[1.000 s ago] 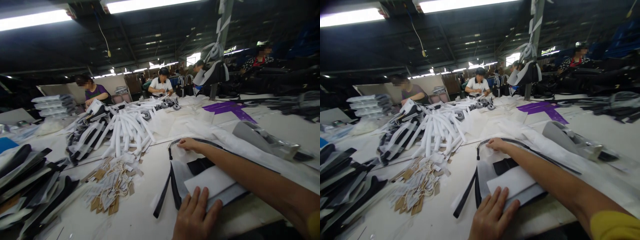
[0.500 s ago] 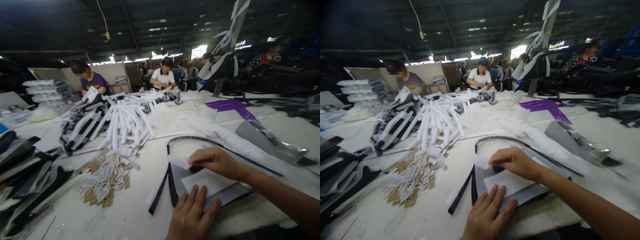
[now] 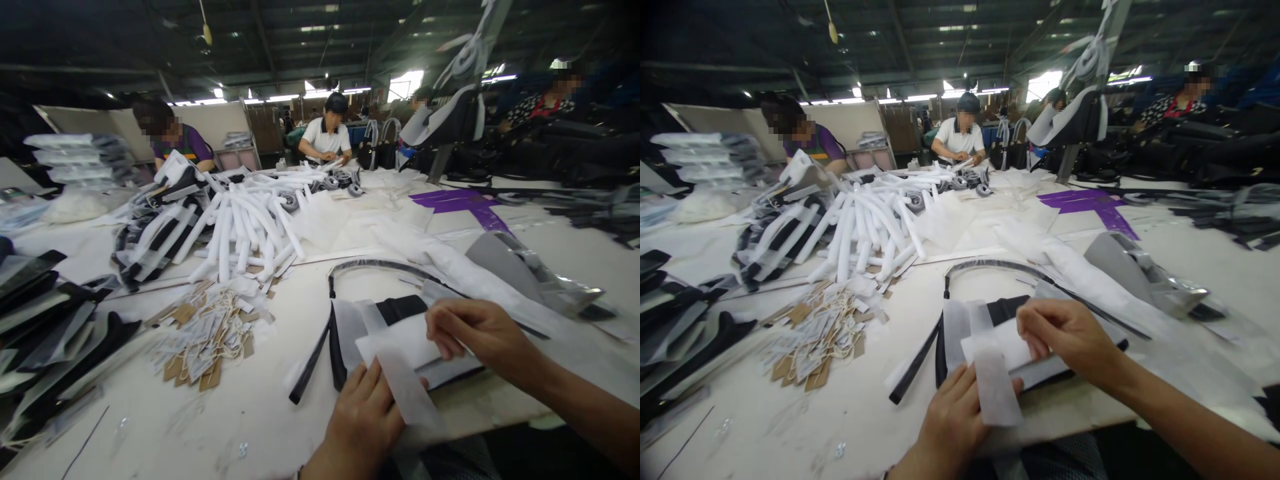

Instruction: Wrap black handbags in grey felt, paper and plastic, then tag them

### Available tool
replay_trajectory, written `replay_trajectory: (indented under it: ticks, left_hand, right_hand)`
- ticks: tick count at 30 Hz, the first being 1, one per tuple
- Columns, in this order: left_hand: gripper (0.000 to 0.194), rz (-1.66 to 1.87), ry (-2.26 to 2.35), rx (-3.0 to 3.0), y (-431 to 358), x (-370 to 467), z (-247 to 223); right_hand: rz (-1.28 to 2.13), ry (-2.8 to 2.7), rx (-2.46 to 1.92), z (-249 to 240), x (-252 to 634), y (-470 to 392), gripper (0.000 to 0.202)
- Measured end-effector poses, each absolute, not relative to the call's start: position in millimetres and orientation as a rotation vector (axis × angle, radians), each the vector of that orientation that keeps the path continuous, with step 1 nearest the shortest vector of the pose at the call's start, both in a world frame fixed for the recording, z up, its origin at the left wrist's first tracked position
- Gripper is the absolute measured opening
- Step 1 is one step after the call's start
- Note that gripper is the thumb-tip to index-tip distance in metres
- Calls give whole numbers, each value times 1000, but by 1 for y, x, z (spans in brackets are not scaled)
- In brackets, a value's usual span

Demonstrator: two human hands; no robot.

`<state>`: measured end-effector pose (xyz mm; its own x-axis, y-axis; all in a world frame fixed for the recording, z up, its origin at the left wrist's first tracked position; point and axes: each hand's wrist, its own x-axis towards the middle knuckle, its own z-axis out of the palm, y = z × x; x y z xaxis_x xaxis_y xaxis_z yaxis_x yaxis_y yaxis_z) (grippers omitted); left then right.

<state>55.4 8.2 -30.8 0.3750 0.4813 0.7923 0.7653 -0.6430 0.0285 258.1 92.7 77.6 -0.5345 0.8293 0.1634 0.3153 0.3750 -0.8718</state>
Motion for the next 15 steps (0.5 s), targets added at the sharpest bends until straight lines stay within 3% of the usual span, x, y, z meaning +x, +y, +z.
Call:
replay_trajectory:
  ticks: [4, 8, 15]
  left_hand:
    - [22, -1113, -1072, -2236, 8, 55, -36]
    - [23, -1098, -1071, -2240, 7, 55, -40]
    - [24, -1065, -1060, -2282, 8, 52, -43]
  right_hand:
    - [772, -2257, -1063, 67, 241, 105, 24]
    - [799, -2599, -942, 50, 237, 104, 38]
    - [690, -2673, -855, 44, 251, 107, 37]
